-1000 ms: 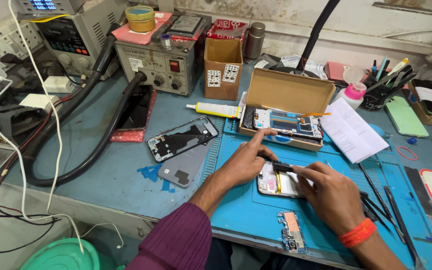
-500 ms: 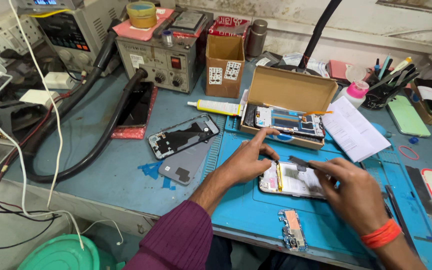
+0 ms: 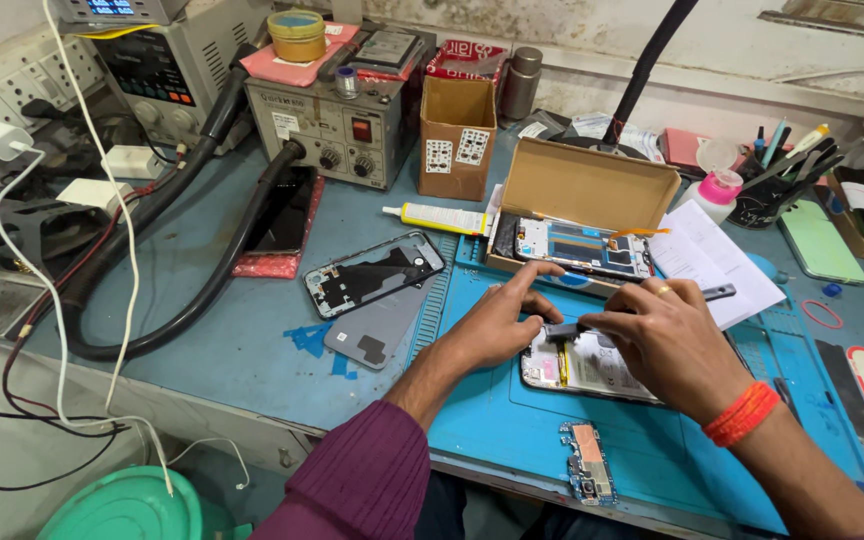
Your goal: The person repairs a disassembled smartphone at a workbench. They handle the exposed motherboard, brush dust off the board with a soft brush, use tweezers on small components, and work on the phone body with its battery exposed, repositioning the board and pressing parts into place.
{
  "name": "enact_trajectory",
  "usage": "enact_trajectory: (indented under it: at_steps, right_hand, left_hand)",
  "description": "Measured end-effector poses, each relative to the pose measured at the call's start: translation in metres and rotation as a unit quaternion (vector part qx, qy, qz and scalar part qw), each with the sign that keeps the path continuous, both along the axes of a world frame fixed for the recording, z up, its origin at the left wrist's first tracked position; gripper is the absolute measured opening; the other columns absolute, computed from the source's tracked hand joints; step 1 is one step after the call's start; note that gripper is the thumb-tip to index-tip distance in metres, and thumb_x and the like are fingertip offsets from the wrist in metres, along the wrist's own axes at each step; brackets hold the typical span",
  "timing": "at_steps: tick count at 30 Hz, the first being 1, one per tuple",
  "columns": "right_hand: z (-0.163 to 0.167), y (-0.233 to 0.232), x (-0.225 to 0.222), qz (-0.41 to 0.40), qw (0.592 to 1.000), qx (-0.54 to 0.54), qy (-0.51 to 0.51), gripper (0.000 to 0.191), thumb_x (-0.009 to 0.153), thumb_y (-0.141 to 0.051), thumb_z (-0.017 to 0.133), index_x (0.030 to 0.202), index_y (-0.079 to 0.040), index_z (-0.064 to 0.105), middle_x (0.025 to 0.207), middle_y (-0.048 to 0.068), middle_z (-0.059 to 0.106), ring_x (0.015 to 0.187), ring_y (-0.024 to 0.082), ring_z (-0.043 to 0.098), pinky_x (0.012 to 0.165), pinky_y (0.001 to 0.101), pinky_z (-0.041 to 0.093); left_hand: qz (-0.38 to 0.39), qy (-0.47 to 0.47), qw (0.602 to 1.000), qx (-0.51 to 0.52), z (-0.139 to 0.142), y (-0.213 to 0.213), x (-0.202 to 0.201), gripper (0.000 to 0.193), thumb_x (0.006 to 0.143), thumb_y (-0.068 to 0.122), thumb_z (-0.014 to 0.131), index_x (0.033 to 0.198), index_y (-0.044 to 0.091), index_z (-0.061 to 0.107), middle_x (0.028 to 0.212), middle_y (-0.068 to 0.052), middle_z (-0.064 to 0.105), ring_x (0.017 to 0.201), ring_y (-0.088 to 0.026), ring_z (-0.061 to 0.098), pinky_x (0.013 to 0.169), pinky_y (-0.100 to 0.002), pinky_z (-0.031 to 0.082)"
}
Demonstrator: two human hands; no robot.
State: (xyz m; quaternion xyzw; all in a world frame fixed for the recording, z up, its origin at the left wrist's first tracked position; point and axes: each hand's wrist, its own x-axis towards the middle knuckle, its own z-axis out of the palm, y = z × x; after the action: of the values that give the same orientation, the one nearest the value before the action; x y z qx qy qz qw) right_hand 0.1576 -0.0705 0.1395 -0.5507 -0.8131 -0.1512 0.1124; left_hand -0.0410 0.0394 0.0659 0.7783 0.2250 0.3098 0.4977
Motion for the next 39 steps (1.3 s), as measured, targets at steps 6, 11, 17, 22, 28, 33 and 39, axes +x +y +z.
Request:
enact_trajectory:
  at_steps: [6, 11, 17, 22, 28, 33, 39]
  right_hand:
    - [-0.002, 0.003, 0.005, -0.002, 0.998, -0.067, -0.016, 0.031, 0.079, -0.018, 0.076, 0.107, -0.031, 0.081, 0.092, -0.004, 0.069, 0.089, 0.020, 0.060, 0.088, 0.0399, 0.041]
    - [-0.001, 0.004, 0.004, -0.004, 0.999, -0.039, -0.018, 0.033, 0.077, -0.015, 0.074, 0.106, -0.030, 0.080, 0.090, -0.003, 0.067, 0.091, 0.021, 0.060, 0.086, 0.0396, 0.041]
    - [0.006, -0.006, 0.002, -0.009, 0.998, -0.061, -0.016, 0.033, 0.077, -0.015, 0.075, 0.105, -0.030, 0.080, 0.093, -0.004, 0.068, 0.089, 0.020, 0.061, 0.083, 0.0393, 0.041]
    - [0.008, -0.013, 0.003, 0.017, 0.996, -0.082, 0.002, 0.033, 0.077, -0.015, 0.075, 0.106, -0.029, 0.081, 0.093, -0.004, 0.069, 0.085, 0.020, 0.061, 0.081, 0.0394, 0.041]
    - [0.007, -0.011, 0.005, 0.009, 0.998, -0.052, -0.015, 0.032, 0.076, -0.016, 0.075, 0.106, -0.027, 0.080, 0.093, -0.003, 0.069, 0.087, 0.021, 0.061, 0.083, 0.0395, 0.041]
    - [0.007, -0.011, 0.002, 0.027, 0.997, -0.073, 0.003, 0.028, 0.080, -0.017, 0.074, 0.104, -0.028, 0.081, 0.090, -0.004, 0.069, 0.083, 0.020, 0.061, 0.083, 0.0410, 0.040]
    - [0.011, -0.008, 0.000, 0.012, 0.997, -0.075, -0.008, 0.027, 0.080, -0.017, 0.074, 0.103, -0.030, 0.081, 0.089, -0.005, 0.068, 0.087, 0.020, 0.061, 0.083, 0.0403, 0.040]
  left_hand:
    - [-0.002, -0.021, 0.999, 0.033, -0.011, 0.007, 0.001, 0.068, 0.084, -0.004, 0.055, 0.148, 0.014, 0.041, 0.105, -0.013, 0.080, 0.097, -0.022, 0.073, 0.086, -0.036, 0.054]
    - [0.000, -0.015, 1.000, 0.008, -0.012, 0.007, 0.001, 0.067, 0.083, -0.003, 0.052, 0.147, 0.013, 0.041, 0.104, -0.012, 0.079, 0.090, -0.022, 0.074, 0.077, -0.037, 0.056]
    - [0.009, 0.002, 1.000, 0.004, -0.005, 0.003, -0.001, 0.068, 0.080, -0.003, 0.052, 0.146, 0.014, 0.042, 0.106, -0.011, 0.078, 0.093, -0.025, 0.076, 0.082, -0.040, 0.057]
    - [0.005, -0.008, 1.000, 0.011, -0.003, 0.002, 0.000, 0.067, 0.082, -0.003, 0.053, 0.146, 0.014, 0.043, 0.105, -0.012, 0.079, 0.102, -0.024, 0.075, 0.091, -0.039, 0.056]
    - [-0.002, -0.020, 1.000, 0.002, -0.008, 0.004, 0.001, 0.068, 0.082, -0.003, 0.053, 0.146, 0.014, 0.042, 0.105, -0.012, 0.079, 0.099, -0.025, 0.074, 0.088, -0.038, 0.056]
    - [0.003, -0.021, 0.999, 0.036, -0.012, 0.006, 0.002, 0.067, 0.081, -0.004, 0.054, 0.146, 0.013, 0.042, 0.105, -0.012, 0.080, 0.100, -0.024, 0.074, 0.090, -0.037, 0.054]
    - [0.000, -0.025, 0.999, 0.022, -0.013, 0.007, 0.002, 0.068, 0.082, -0.004, 0.054, 0.146, 0.014, 0.042, 0.104, -0.013, 0.079, 0.098, -0.023, 0.074, 0.085, -0.037, 0.056]
